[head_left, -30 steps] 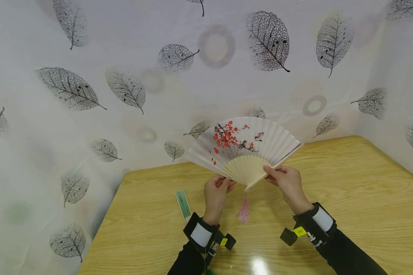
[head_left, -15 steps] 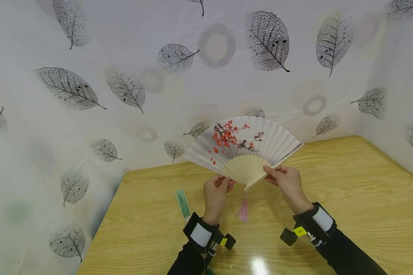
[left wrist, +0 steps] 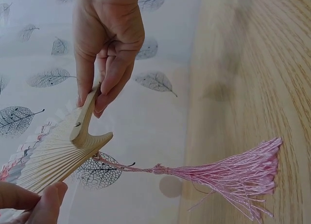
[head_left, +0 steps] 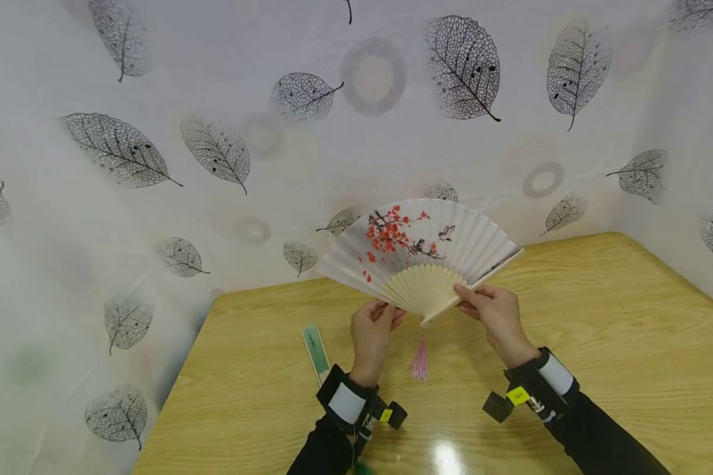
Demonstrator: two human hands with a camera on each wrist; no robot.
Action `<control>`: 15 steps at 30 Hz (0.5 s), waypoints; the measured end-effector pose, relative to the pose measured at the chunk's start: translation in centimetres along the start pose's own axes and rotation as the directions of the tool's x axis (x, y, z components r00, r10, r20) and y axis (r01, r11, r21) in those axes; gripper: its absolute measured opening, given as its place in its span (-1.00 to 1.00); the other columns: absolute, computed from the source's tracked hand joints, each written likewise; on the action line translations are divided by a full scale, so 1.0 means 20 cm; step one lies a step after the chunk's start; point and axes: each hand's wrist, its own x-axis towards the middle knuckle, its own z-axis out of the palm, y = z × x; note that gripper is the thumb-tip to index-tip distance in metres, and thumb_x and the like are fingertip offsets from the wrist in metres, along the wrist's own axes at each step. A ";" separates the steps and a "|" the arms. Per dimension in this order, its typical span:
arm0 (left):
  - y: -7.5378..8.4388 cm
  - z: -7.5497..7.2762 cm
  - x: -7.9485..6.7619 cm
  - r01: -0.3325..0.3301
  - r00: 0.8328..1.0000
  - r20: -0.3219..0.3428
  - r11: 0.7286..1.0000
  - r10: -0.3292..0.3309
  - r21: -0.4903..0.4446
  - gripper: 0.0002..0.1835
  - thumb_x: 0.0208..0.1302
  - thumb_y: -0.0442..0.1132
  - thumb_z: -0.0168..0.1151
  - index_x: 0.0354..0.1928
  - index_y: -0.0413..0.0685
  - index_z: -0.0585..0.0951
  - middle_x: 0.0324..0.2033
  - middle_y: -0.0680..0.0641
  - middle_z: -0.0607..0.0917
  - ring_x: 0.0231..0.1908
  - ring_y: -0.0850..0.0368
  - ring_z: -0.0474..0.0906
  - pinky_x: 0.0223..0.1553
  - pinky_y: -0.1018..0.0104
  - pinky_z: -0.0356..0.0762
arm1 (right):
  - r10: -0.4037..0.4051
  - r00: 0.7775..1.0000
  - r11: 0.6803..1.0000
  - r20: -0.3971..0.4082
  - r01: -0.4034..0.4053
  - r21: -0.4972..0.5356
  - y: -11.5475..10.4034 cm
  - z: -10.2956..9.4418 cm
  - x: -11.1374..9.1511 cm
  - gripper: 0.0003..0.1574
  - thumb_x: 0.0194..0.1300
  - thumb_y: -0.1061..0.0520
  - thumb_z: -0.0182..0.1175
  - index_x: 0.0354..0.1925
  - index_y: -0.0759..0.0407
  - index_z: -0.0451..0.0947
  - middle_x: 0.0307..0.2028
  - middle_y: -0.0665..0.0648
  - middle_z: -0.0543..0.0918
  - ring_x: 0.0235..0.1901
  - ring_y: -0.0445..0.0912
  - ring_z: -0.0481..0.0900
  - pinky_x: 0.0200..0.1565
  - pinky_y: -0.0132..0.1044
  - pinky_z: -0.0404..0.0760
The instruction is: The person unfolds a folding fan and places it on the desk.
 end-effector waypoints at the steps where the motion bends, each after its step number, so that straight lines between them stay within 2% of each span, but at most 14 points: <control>1: 0.00 0.00 0.00 0.000 1.000 -0.001 1.000 0.000 -0.002 -0.80 0.14 -0.35 0.12 -0.28 -0.41 0.56 -0.40 -0.29 0.66 -0.35 -0.09 0.60 -0.37 0.40 0.63 | 0.012 1.000 1.000 0.001 -0.012 0.011 0.00 0.00 0.00 -0.76 -0.02 0.07 0.30 -0.47 0.24 0.56 -0.61 -0.09 0.60 -0.52 -0.24 0.58 -0.42 -0.50 0.61; 2: 0.00 0.00 0.00 0.000 1.000 -0.002 1.000 0.000 -0.001 -0.80 0.14 -0.35 0.12 -0.28 -0.41 0.56 -0.40 -0.30 0.66 -0.36 -0.07 0.61 -0.37 0.40 0.63 | 0.039 0.999 0.999 -0.016 -0.040 -0.024 -0.04 0.01 -0.02 -0.75 0.00 0.05 0.28 -0.47 0.23 0.55 -0.61 -0.11 0.59 -0.51 -0.25 0.58 -0.40 -0.51 0.61; 7: 0.01 0.00 -0.01 -0.007 1.000 -0.001 1.000 0.007 0.006 -0.79 0.14 -0.35 0.12 -0.27 -0.41 0.56 -0.38 -0.32 0.66 -0.37 -0.05 0.61 -0.37 0.39 0.63 | 0.090 0.996 0.996 -0.015 -0.090 0.018 -0.04 0.01 -0.02 -0.86 0.05 0.14 0.24 -0.53 0.18 0.53 -0.62 -0.10 0.58 -0.52 -0.27 0.57 -0.41 -0.53 0.60; 15: 0.00 0.00 0.00 -0.012 1.000 -0.003 1.000 0.012 0.010 -0.79 0.14 -0.35 0.12 -0.25 -0.39 0.56 -0.39 -0.29 0.66 -0.36 -0.04 0.61 -0.37 0.42 0.62 | 0.113 0.994 0.992 0.001 -0.113 0.049 -0.05 0.01 -0.03 -0.87 0.06 0.16 0.22 -0.51 0.20 0.52 -0.61 -0.10 0.58 -0.53 -0.28 0.57 -0.40 -0.53 0.60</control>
